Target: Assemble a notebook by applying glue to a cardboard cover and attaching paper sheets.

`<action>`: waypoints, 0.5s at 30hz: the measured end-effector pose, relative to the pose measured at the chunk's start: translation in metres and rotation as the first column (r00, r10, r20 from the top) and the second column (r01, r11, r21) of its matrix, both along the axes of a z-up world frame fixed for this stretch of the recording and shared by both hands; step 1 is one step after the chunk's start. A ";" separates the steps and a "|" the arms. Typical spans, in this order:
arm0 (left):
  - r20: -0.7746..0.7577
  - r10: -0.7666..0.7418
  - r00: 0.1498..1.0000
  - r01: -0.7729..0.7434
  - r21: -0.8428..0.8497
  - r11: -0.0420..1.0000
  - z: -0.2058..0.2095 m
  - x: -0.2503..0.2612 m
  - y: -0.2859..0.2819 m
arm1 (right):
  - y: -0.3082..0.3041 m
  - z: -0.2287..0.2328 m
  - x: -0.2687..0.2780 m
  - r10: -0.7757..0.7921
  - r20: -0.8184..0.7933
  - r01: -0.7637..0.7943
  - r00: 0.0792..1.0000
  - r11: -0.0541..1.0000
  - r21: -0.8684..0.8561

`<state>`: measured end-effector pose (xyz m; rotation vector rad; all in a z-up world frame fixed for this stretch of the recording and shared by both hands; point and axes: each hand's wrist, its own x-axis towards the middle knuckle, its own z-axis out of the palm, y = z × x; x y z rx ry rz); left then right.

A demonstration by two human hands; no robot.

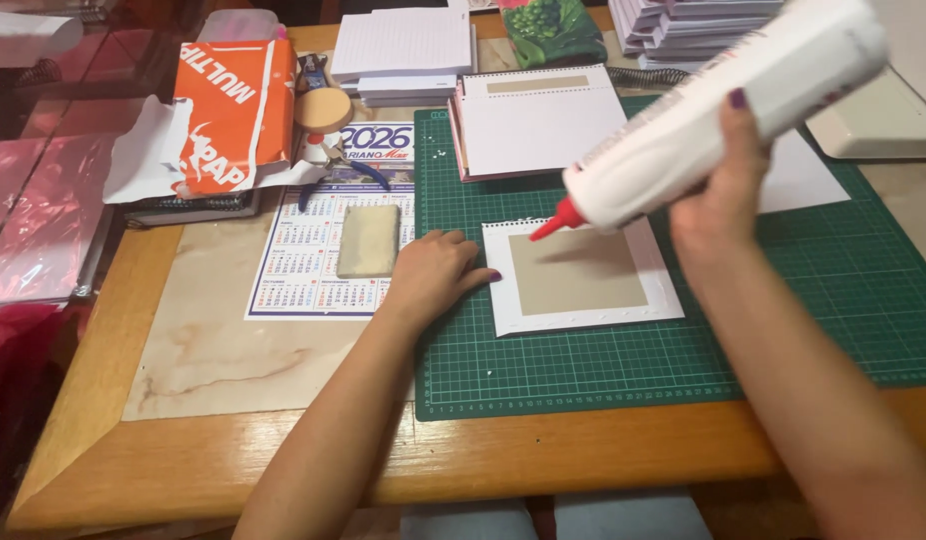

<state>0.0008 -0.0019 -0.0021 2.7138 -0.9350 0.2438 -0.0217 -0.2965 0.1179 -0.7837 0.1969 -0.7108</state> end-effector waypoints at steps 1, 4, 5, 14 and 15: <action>-0.017 0.006 1.000 -0.007 -0.010 1.000 0.000 0.000 0.000 | 0.009 -0.004 0.008 -0.011 0.000 0.011 1.000 1.000 0.024; -0.106 -0.005 0.994 -0.002 -0.071 0.997 0.007 -0.002 0.002 | 0.038 0.004 0.006 0.074 -0.074 -0.078 0.995 0.996 -0.054; -0.107 -0.003 0.994 -0.005 -0.072 0.997 0.007 -0.001 0.004 | 0.036 -0.005 0.017 0.076 -0.075 -0.080 0.994 0.995 -0.055; -0.197 -0.051 0.979 0.031 -0.102 0.994 0.008 0.004 0.009 | 0.039 -0.038 0.053 0.017 0.148 0.002 0.989 0.992 -0.128; -0.187 -0.055 0.981 0.036 -0.102 0.994 0.007 0.004 0.009 | 0.040 -0.037 0.052 0.017 0.124 -0.001 0.992 0.992 -0.124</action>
